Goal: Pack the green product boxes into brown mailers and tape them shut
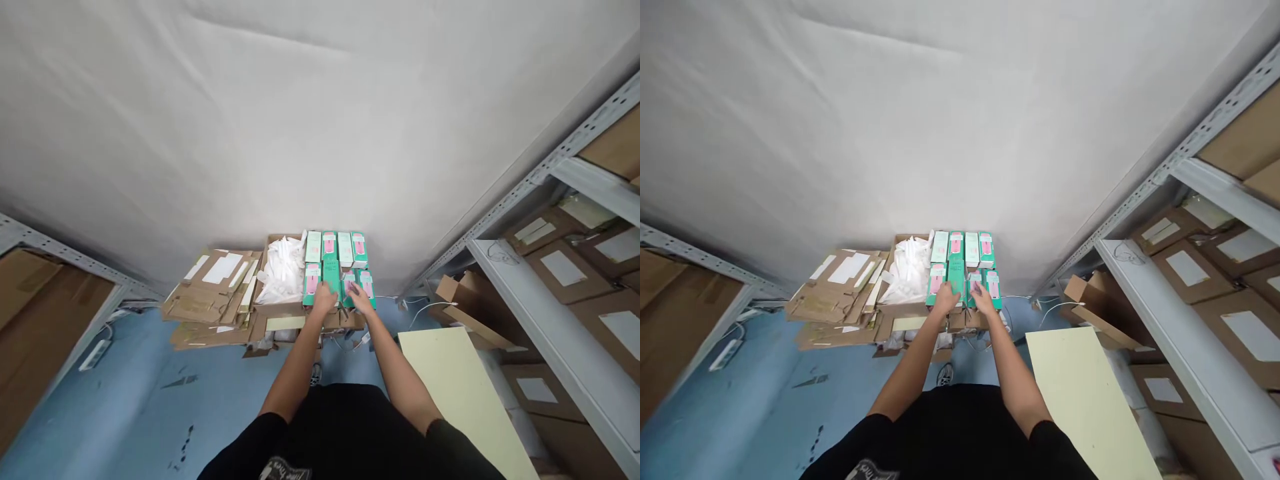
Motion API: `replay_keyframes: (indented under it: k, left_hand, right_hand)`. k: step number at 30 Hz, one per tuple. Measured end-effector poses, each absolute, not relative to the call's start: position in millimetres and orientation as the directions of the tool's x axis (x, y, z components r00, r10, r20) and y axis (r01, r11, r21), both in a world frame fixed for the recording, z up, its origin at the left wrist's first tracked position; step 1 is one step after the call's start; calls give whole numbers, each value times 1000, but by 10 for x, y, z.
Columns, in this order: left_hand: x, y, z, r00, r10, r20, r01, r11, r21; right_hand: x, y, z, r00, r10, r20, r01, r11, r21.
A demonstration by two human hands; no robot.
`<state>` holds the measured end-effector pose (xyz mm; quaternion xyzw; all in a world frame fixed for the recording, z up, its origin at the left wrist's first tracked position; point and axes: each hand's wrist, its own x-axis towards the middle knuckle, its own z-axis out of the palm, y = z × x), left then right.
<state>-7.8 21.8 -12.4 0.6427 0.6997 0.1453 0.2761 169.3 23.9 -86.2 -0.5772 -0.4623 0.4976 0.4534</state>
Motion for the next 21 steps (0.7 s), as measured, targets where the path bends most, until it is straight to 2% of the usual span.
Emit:
replay_keyframes:
  k: [3,7,10,15,21]
  left_hand:
    - [-138,344,-128,-10,960,-279,833,162,529]
    - [-157,447,-138,76,914,-398,867,137,480]
    - [-138,421,-192,141,930,-341,842,69,535]
    - [-141,287,-289,180,969,-167,672,3,741]
    - [-262,186,-181,114,990,-88,622,-2,783]
  right_hand:
    - [1533,324,-942,111,954,-280,30,-285,-958]
    - [1397,351,-963,84,967,-241,37,-245,-969]
    - [1324,359,-922,84,973,-216,41,-220,-975]
    - [1272,356,-781,61,968,-244,-32,-242,-970]
    - [1255,289,-483,-19,965,-263,-150,-263,-953]
